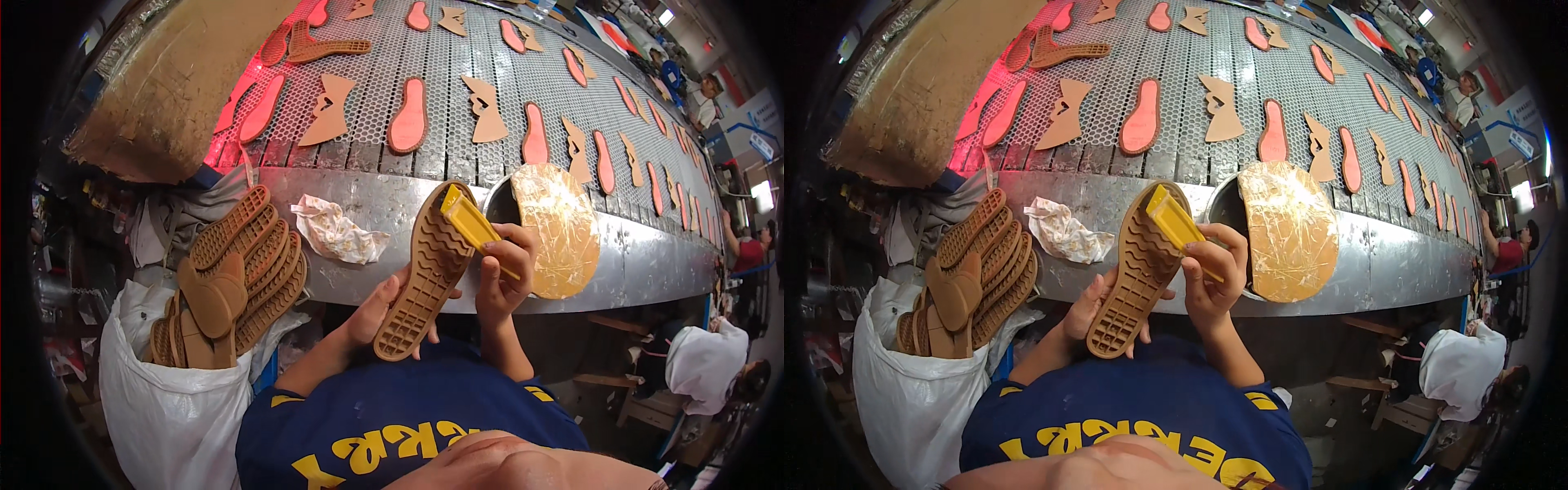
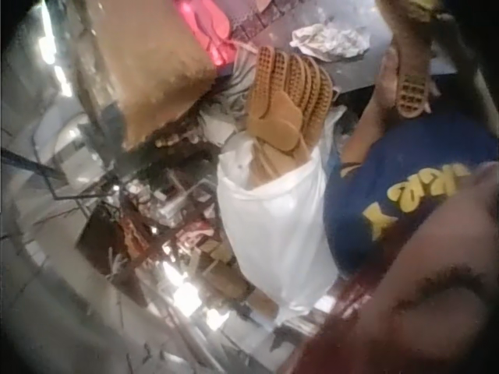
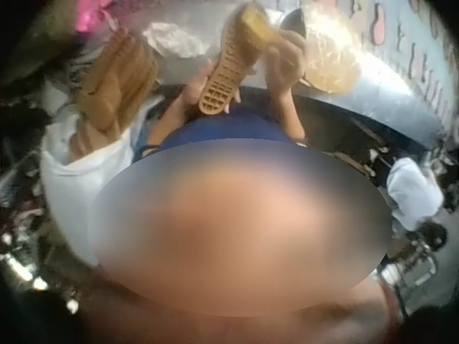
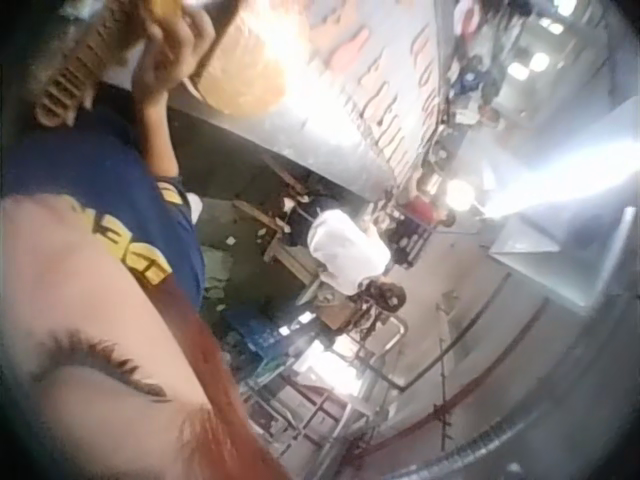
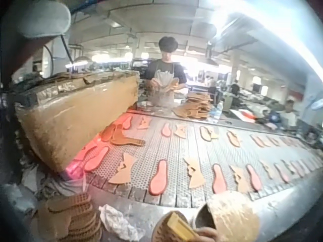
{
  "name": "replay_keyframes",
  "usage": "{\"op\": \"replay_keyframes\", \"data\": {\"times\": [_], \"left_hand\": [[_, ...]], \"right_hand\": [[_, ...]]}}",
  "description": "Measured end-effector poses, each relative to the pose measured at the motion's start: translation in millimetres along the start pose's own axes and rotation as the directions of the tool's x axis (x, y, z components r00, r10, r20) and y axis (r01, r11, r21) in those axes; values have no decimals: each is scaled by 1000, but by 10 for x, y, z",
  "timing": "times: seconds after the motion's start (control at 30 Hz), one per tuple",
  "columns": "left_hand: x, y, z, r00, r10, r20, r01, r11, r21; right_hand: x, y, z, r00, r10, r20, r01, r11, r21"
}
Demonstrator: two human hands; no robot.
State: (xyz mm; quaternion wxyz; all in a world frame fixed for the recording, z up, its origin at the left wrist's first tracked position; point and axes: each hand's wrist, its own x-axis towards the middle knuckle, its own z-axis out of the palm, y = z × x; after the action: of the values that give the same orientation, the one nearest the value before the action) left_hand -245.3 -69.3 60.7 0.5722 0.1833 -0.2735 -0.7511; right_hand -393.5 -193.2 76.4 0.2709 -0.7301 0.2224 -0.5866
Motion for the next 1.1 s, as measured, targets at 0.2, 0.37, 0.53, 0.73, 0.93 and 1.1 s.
{"op": "replay_keyframes", "data": {"times": [0.2,0.37,0.53,0.73,0.93,1.1], "left_hand": [[-3,15,31,998,-28,-51,31,998,57],[32,51,39,998,-25,-51,26,999,30],[96,50,56,996,15,-89,-20,998,-62],[179,40,49,981,64,-184,-81,993,-89],[309,73,-16,952,159,-260,-191,976,-103],[370,165,16,919,235,-316,-266,962,-57]], "right_hand": [[-63,-60,-44,996,47,80,-55,993,101],[-64,-172,-99,976,116,182,-163,951,264],[-74,-200,-161,973,64,222,-121,959,255],[-145,-288,-219,959,15,283,-76,976,205],[-163,-490,-238,923,-83,376,14,983,183],[-157,-546,-229,908,-67,413,-46,965,257]]}}
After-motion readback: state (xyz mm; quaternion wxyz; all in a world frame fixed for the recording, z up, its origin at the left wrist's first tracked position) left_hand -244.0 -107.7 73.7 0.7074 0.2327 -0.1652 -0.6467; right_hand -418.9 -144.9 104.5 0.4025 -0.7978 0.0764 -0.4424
